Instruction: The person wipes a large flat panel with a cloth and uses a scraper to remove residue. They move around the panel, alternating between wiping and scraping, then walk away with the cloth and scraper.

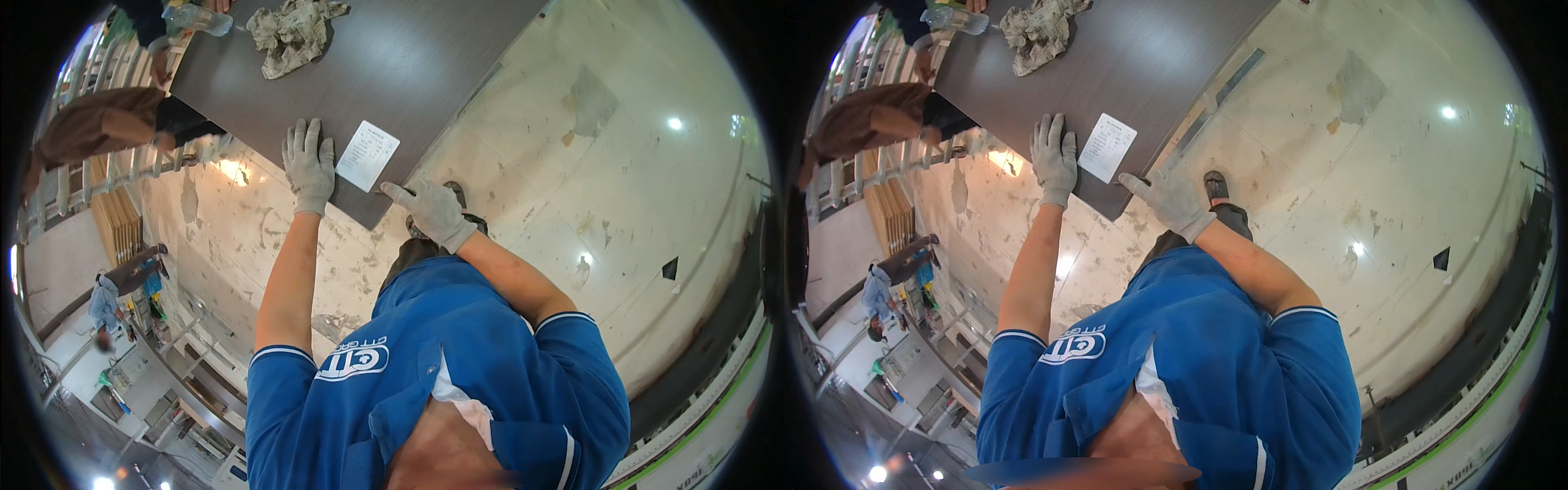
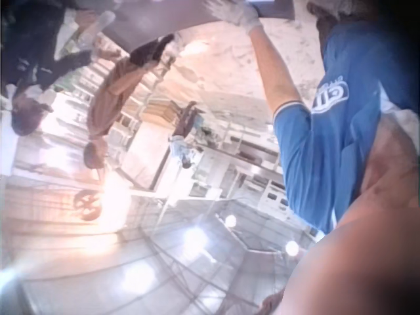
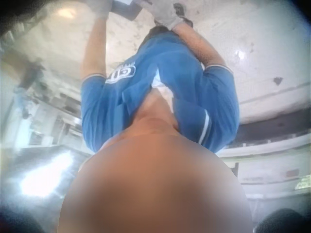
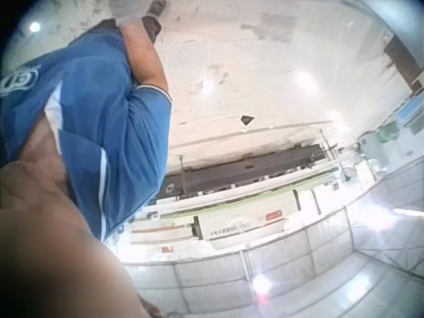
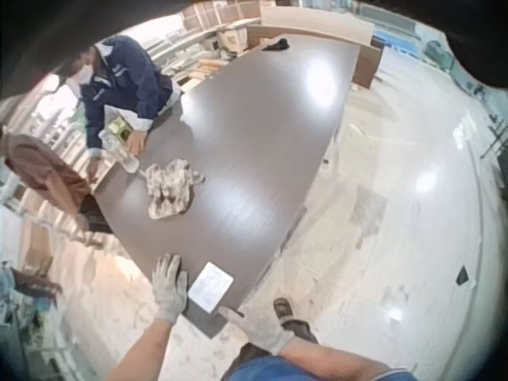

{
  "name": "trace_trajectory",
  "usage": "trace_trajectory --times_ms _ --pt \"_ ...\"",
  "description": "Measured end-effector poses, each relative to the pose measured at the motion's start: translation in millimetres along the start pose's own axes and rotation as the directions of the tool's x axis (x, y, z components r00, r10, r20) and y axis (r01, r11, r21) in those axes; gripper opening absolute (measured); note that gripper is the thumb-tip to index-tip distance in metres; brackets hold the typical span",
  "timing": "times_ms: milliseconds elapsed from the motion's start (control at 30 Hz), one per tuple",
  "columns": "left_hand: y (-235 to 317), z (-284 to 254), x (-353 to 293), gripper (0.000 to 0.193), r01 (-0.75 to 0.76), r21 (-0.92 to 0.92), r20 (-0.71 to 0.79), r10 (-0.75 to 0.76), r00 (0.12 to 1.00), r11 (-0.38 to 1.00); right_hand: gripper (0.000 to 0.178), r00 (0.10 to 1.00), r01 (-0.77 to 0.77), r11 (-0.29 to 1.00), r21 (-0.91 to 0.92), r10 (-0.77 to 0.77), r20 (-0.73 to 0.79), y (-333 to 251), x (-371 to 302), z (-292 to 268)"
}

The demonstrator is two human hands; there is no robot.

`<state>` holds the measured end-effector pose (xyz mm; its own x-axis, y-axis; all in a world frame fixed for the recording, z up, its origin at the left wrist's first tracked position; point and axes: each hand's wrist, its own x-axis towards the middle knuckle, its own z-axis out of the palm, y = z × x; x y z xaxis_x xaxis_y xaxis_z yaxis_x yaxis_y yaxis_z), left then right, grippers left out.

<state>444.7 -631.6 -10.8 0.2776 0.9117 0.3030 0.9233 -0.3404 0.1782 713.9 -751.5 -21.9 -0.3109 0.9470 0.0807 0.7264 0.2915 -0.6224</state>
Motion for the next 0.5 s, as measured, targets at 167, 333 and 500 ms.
trace_trajectory --times_ms 167,333,500 --pt "3.6 0.7 1.7 0.047 -0.023 -0.011 -0.027 0.023 0.999 1.0 0.038 0.975 -0.217 0.972 -0.092 0.212 -0.063 6.7 2.9 -28.3" --pt "4.0 -0.7 4.3 0.047 -0.017 -0.025 -0.016 0.017 1.0 1.0 0.047 0.982 0.032 0.962 -0.27 0.021 0.188 -62.6 -25.9 9.2" --pt "4.1 1.0 1.7 0.049 -0.005 -0.029 -0.018 0.005 1.0 1.0 0.042 0.967 0.07 0.982 -0.175 -0.024 0.252 -76.6 -54.0 38.2"
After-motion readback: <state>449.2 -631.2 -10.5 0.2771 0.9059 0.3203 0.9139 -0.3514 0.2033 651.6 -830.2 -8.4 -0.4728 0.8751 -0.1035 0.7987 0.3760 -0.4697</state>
